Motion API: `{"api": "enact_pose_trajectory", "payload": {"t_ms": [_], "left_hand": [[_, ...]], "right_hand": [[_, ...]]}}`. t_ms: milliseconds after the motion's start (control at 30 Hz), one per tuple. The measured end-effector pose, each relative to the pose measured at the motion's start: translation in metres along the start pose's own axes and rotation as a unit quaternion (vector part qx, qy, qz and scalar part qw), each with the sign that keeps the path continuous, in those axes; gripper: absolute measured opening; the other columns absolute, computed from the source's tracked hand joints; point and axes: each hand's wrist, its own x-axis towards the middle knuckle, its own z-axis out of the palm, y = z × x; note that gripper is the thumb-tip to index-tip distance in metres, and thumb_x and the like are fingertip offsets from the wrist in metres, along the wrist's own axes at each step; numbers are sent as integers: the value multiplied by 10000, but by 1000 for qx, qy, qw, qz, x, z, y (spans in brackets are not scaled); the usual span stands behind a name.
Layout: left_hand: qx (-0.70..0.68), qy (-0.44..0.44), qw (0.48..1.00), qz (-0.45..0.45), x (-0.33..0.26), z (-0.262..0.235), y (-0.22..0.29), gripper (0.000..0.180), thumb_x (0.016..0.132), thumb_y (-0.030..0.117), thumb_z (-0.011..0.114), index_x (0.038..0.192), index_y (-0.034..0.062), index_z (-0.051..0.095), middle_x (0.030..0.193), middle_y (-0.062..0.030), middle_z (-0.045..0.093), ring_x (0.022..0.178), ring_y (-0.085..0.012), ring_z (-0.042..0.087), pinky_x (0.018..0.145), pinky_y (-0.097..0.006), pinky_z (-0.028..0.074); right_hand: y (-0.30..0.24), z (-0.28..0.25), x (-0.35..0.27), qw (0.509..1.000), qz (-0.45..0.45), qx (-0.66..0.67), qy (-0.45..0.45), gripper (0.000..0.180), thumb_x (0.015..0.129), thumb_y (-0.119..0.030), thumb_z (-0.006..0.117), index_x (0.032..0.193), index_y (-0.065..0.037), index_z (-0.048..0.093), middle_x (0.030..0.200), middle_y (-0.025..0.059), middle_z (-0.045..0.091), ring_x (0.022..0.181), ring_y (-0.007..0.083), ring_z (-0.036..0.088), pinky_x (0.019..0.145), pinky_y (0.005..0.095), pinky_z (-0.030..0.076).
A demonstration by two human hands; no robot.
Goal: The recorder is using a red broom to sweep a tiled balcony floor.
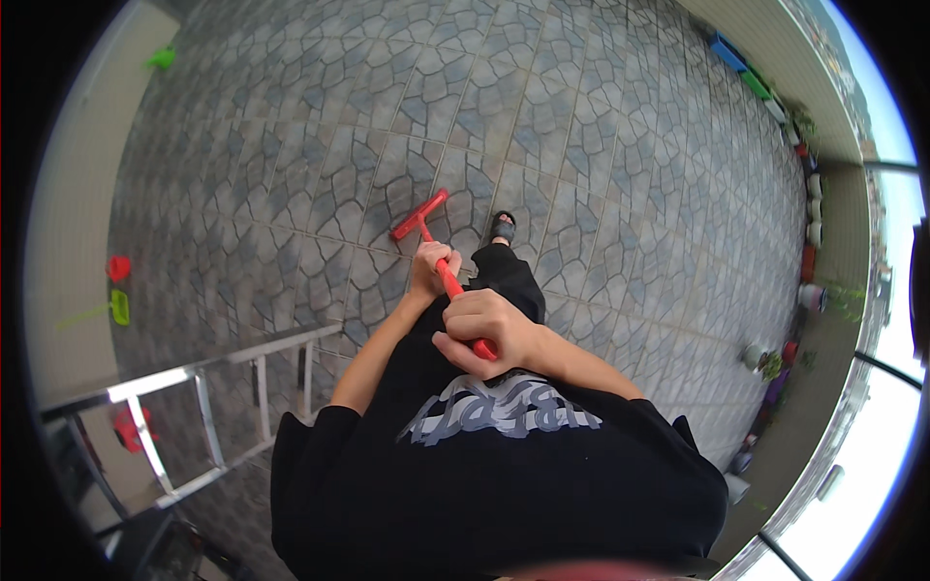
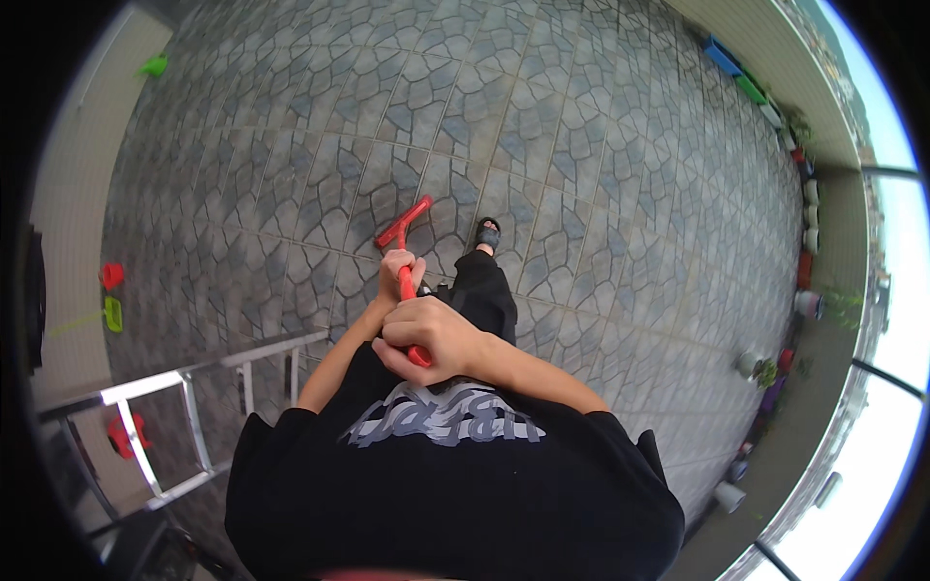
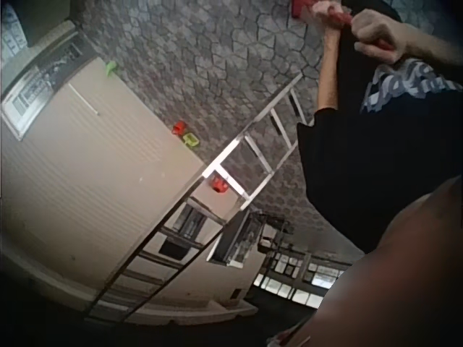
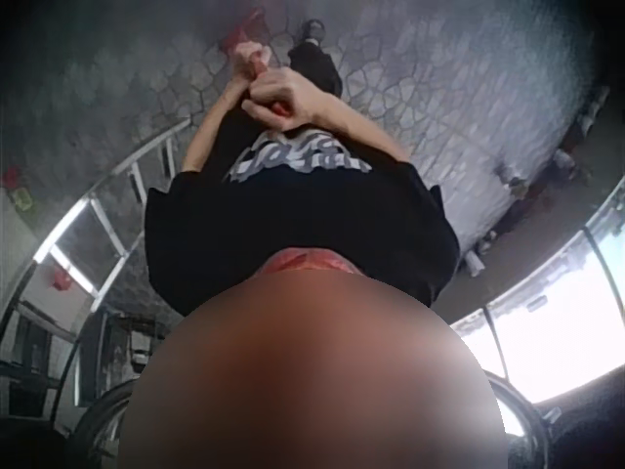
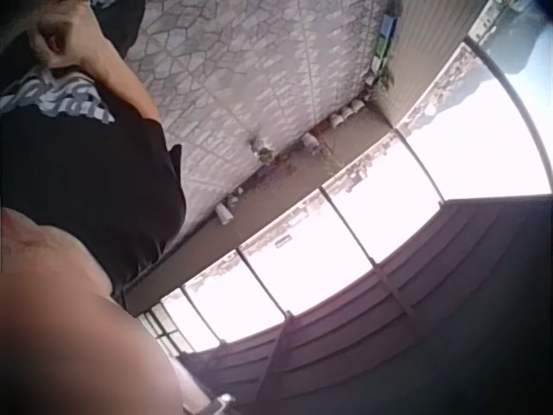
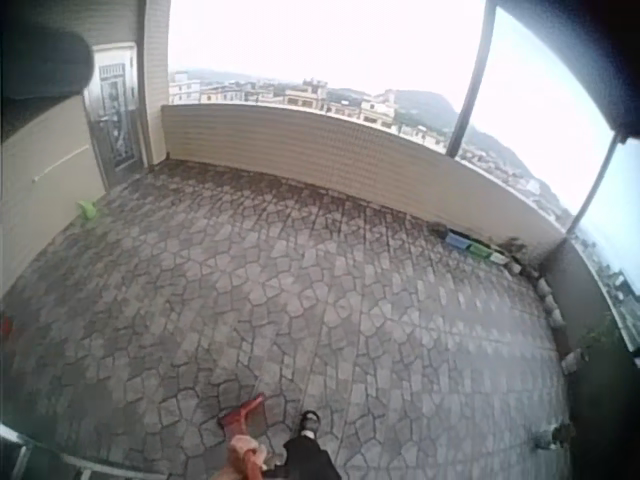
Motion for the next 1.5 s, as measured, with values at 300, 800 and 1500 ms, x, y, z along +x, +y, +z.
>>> {"api": "enact_pose_trajectory", "payload": {"t_ms": [300,800,1500], "left_hand": [[32,-23,999,-8,103,61,17,294,784,96,675,599,81,447,584,-92,510,627,-312,579,815,-424,422],[98,-217,946,220,353,110,-1,319,784,31,741,612,77,476,601,-92,523,574,-310,583,600,-405,482],[-19,-651,661,373,661,386,-282,213,819,239,728,745,94,590,806,-100,638,859,-348,650,715,-479,536]], "right_hand": [[23,-91,-12,985,-3,-1,175,326,800,-20,739,602,-66,484,552,68,453,494,277,481,492,398,352],[90,-303,26,912,-110,113,378,415,768,141,655,544,-79,384,487,57,415,391,246,429,431,362,311],[326,-390,238,574,74,-195,792,376,746,119,659,560,-72,393,537,54,418,443,257,425,485,343,359]]}}
